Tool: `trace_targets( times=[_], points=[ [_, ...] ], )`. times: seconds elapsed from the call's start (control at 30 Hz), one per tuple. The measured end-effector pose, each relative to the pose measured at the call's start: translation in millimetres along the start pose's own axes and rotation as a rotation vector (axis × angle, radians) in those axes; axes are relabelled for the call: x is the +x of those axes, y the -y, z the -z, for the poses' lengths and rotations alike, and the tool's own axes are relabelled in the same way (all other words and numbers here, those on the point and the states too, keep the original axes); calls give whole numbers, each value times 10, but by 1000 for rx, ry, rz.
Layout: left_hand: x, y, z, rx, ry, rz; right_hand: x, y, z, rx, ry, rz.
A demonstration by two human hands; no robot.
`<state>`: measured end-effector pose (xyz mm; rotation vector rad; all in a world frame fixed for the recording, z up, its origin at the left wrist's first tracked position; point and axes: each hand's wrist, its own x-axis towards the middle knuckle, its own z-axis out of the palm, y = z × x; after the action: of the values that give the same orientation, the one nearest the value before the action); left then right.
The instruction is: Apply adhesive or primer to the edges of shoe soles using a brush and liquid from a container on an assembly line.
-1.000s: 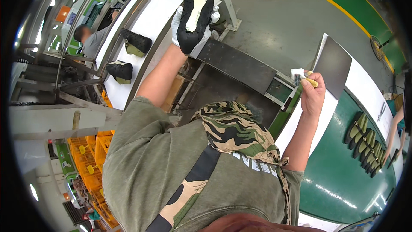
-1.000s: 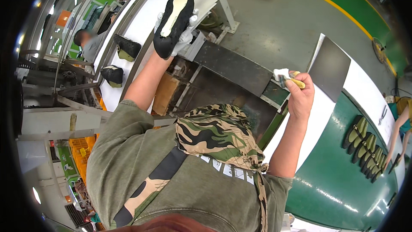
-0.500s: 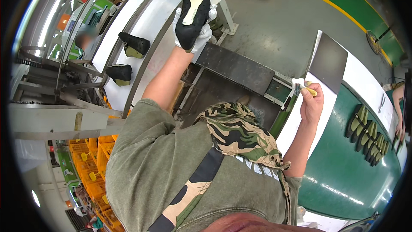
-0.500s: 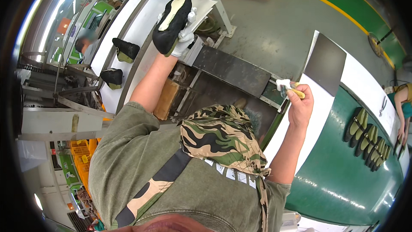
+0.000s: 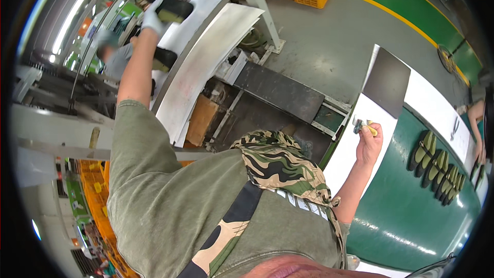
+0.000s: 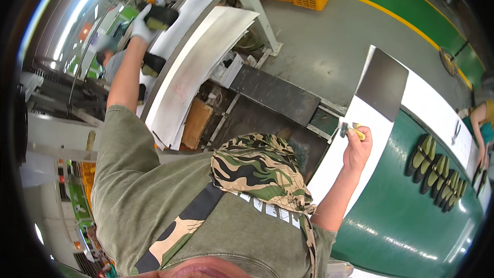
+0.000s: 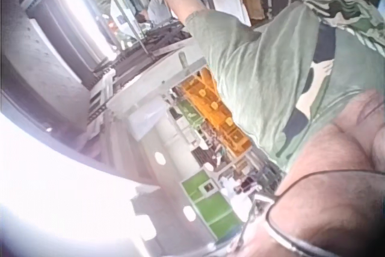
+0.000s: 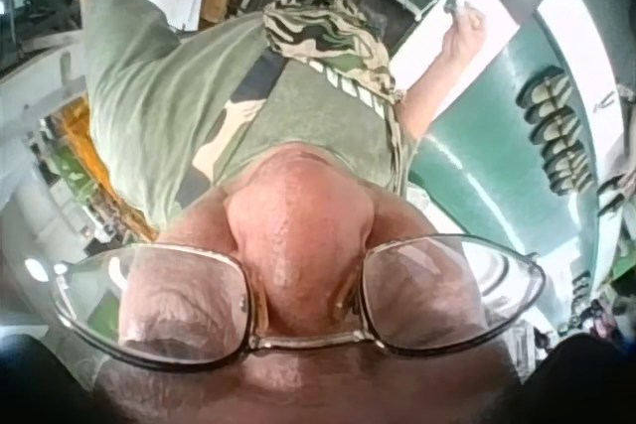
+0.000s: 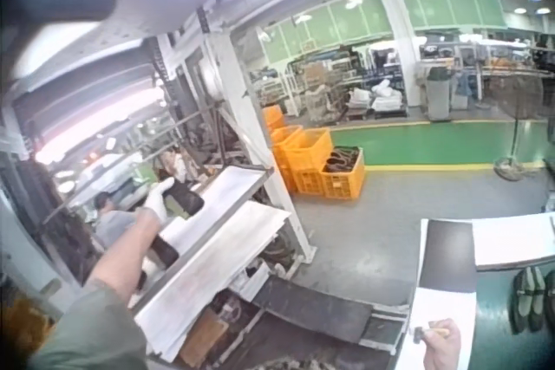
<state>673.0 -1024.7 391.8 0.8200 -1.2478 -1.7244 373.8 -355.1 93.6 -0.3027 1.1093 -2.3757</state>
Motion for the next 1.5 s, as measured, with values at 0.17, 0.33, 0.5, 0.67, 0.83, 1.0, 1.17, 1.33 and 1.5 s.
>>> trace_targets(
  times=[0.17,0.33,0.5,0.67,0.83,1.0,1.17,1.33,1.5],
  points=[
    [40,48,513,213,-97,240,-146,74,126,-17,-110,52],
    [417,49,520,1130,-254,410,-481,320,247,-24,-194,125],
    [987,-62,-266,2002,-464,-238,-811,417,472,2,-342,198],
    [1364,823,-2012,1135,197,-678,-1118,430,761,80,-454,260],
    [-365,3645,-4770,1102,1073,-635,-1733,585,1025,-53,-798,313],
    [-2429,5107,-6464,1199,1758,-937,-2155,777,1019,-38,-1187,358],
    [-4089,5824,-7546,900,2184,-1468,-2461,773,809,64,-1534,421],
    [-4541,6696,-8139,1154,2350,-1660,-2482,681,682,157,-1717,517],
    [-4775,6790,-8177,1307,2235,-1858,-2390,588,704,242,-1802,477]
  ],
)
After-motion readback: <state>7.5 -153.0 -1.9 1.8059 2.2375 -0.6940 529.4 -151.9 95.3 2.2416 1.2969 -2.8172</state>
